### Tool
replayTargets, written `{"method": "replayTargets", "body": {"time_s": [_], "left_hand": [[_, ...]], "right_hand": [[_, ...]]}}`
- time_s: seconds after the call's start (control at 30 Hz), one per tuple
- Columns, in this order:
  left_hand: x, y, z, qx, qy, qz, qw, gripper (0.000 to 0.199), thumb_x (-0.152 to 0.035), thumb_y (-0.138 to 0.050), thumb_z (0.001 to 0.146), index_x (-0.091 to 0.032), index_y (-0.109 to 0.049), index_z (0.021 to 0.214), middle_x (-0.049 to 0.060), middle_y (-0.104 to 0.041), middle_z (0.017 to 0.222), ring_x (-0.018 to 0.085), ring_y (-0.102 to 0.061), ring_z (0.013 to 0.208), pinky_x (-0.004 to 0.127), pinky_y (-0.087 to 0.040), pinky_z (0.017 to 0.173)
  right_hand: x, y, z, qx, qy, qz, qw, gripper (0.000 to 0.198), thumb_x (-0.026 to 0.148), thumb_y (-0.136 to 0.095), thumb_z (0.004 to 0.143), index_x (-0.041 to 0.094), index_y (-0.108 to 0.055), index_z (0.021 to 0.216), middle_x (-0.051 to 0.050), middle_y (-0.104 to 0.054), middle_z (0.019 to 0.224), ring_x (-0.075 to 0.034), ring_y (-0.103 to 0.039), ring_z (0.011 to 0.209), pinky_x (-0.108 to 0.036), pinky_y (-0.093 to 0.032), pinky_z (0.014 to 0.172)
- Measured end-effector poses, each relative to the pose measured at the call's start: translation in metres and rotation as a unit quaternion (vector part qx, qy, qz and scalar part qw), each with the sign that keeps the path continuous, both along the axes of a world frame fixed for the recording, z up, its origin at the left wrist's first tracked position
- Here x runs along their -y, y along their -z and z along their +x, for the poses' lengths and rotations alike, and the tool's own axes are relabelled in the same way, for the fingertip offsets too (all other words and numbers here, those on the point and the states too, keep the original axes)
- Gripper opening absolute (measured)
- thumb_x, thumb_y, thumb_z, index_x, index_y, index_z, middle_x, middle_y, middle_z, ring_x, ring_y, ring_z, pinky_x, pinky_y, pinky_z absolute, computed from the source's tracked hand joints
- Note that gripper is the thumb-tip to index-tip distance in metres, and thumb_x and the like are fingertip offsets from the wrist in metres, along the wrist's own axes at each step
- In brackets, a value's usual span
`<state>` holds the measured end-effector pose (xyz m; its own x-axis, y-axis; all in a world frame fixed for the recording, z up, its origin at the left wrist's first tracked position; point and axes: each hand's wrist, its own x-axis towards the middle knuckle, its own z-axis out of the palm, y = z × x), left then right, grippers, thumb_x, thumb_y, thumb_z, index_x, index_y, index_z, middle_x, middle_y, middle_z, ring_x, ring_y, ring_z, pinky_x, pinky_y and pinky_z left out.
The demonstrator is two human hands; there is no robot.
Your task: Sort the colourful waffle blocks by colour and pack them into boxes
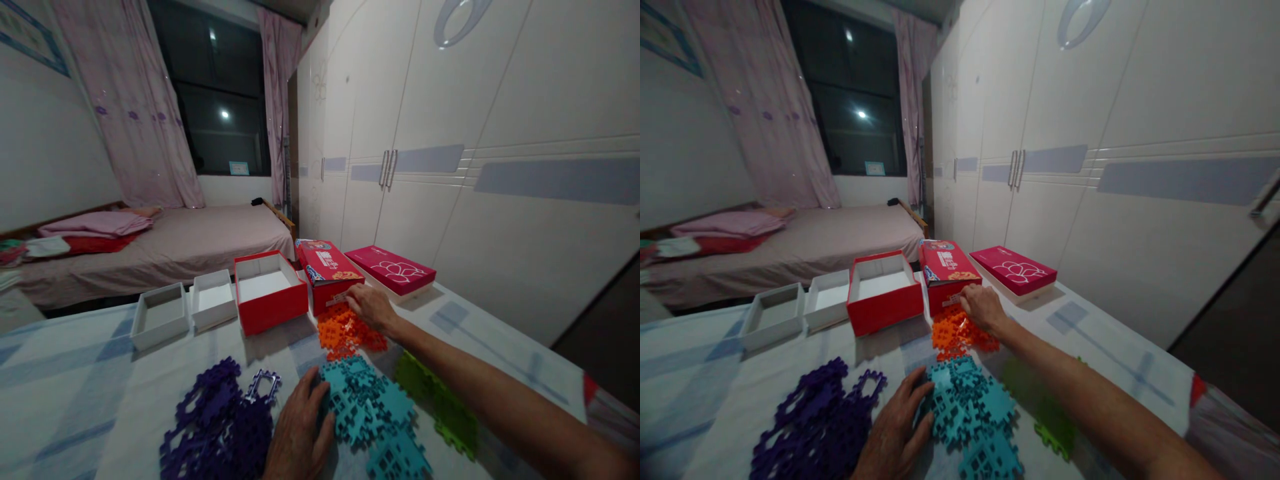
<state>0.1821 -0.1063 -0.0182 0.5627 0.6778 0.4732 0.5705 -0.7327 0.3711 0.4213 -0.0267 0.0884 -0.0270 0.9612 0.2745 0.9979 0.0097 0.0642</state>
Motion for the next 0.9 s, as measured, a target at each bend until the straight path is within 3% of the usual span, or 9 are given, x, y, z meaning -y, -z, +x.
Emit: {"method": "replayTargets", "body": {"time_s": [0.17,0.3,0.4,0.47,0.53,0.6,0.73,0.9], "left_hand": [[0.000,0.004,0.000,0.019,0.000,-0.006,1.000,0.035,-0.024,-0.051,0.083,-0.019,-0.060,0.116,0.013,-0.050,0.134,0.024,-0.053,0.118,0.037,-0.049,0.094],[0.001,0.004,0.002,0.031,-0.011,0.004,0.999,0.035,-0.022,-0.052,0.081,-0.018,-0.060,0.114,0.014,-0.052,0.132,0.024,-0.054,0.117,0.037,-0.050,0.093],[0.002,0.004,0.003,0.037,-0.012,0.013,0.999,0.035,-0.022,-0.052,0.080,-0.017,-0.061,0.113,0.014,-0.053,0.131,0.025,-0.055,0.116,0.037,-0.051,0.092],[0.002,0.004,0.003,0.036,-0.009,0.017,0.999,0.035,-0.022,-0.052,0.080,-0.017,-0.060,0.114,0.014,-0.054,0.130,0.024,-0.055,0.115,0.037,-0.051,0.092],[0.002,0.004,0.003,0.035,-0.009,0.020,0.999,0.035,-0.022,-0.052,0.081,-0.017,-0.060,0.114,0.015,-0.053,0.130,0.024,-0.055,0.115,0.037,-0.051,0.091],[0.001,0.003,0.002,0.032,-0.007,0.019,0.999,0.035,-0.022,-0.052,0.081,-0.017,-0.060,0.114,0.015,-0.054,0.130,0.025,-0.055,0.115,0.037,-0.051,0.091],[-0.001,0.005,0.000,0.021,0.002,0.016,1.000,0.035,-0.024,-0.051,0.082,-0.018,-0.059,0.116,0.014,-0.052,0.132,0.024,-0.054,0.116,0.036,-0.050,0.092],[-0.001,0.009,-0.001,0.021,0.003,0.013,1.000,0.037,-0.024,-0.051,0.083,-0.019,-0.058,0.119,0.014,-0.050,0.134,0.024,-0.052,0.119,0.036,-0.049,0.094]], "right_hand": [[-0.009,0.021,0.015,-0.024,0.093,-0.039,0.995,0.042,0.046,-0.036,0.090,0.013,-0.062,0.093,-0.015,-0.065,0.099,-0.026,-0.059,0.093,-0.034,-0.041,0.074],[-0.004,0.028,0.021,-0.045,0.103,-0.062,0.992,0.044,0.049,-0.033,0.090,0.016,-0.062,0.096,-0.010,-0.066,0.094,-0.022,-0.061,0.085,-0.030,-0.041,0.070],[0.003,0.018,0.011,-0.045,0.101,-0.037,0.993,0.038,0.045,-0.036,0.090,0.017,-0.060,0.101,-0.010,-0.065,0.099,-0.023,-0.057,0.094,-0.033,-0.039,0.079],[0.005,0.006,0.000,-0.030,0.081,0.036,0.996,0.035,0.040,-0.039,0.090,0.016,-0.055,0.109,-0.012,-0.059,0.111,-0.025,-0.051,0.106,-0.036,-0.035,0.087],[-0.001,-0.008,-0.010,-0.001,0.024,0.119,0.993,0.035,0.034,-0.044,0.089,0.015,-0.050,0.117,-0.014,-0.053,0.120,-0.026,-0.044,0.113,-0.036,-0.031,0.092],[-0.014,-0.019,-0.019,0.041,-0.039,0.154,0.986,0.039,0.033,-0.049,0.087,0.015,-0.047,0.122,-0.015,-0.050,0.124,-0.026,-0.041,0.116,-0.037,-0.029,0.094],[-0.042,-0.030,-0.027,0.110,-0.058,0.092,0.988,0.037,0.035,-0.047,0.088,0.016,-0.050,0.120,-0.014,-0.052,0.123,-0.026,-0.043,0.114,-0.038,-0.032,0.091],[-0.055,-0.034,-0.022,0.137,-0.053,0.046,0.988,0.025,0.018,-0.037,0.091,0.016,-0.056,0.107,-0.013,-0.059,0.110,-0.023,-0.052,0.105,-0.034,-0.036,0.087]]}}
